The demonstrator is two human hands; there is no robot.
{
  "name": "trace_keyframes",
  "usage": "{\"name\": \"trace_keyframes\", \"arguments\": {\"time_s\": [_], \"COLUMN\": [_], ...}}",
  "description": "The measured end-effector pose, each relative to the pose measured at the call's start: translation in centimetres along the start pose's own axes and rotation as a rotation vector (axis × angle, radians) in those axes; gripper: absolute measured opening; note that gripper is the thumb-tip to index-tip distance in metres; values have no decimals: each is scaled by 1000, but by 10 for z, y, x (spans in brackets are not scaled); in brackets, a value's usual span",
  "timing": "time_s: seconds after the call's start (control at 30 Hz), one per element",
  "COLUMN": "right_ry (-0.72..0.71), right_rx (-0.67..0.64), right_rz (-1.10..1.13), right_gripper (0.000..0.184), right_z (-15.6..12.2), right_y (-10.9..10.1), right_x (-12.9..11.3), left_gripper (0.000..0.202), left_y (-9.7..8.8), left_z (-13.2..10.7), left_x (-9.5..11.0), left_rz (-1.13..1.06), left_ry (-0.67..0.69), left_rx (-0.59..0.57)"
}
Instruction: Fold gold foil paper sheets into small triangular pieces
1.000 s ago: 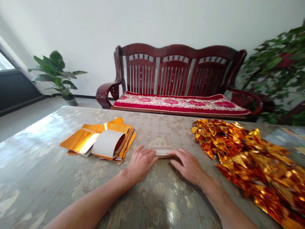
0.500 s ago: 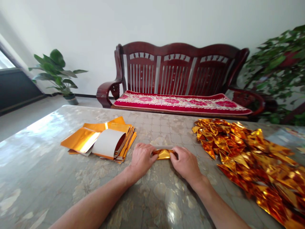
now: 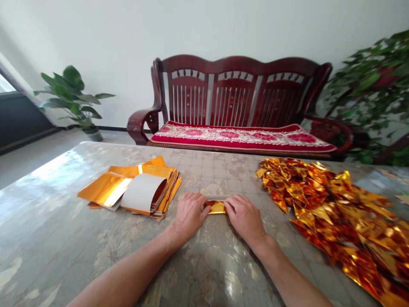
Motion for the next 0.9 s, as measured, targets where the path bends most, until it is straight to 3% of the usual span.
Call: {"name": "trace_keyframes", "arguments": {"time_s": [0.23,0.73,0.9], "right_ry": [17,52,29], "right_rx": [-14,-19,-5], "right_rz": [-36,-36,-55], "right_gripper": [21,13,13], "right_z": [-1,-1,-2], "right_y": [4,7,8], "right_x": [1,2,3], "left_gripper": [25,3,24], "left_y": [0,4,3], "left_z": [1,1,4], "left_x": [3,0,2], "left_rz": [35,42,56], "left_ry": [-12,-44,-44], "left_rx": [-3,17,-4]}}
Point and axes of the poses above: each hand's wrist, its own z-axis towards the middle knuckle, its own y-axis out of the palm, x = y × z, the point moved 1 cm from there along z, towards the middle knuckle, and after that the axes turned 5 degrees about -x, right-handed, at the moved point
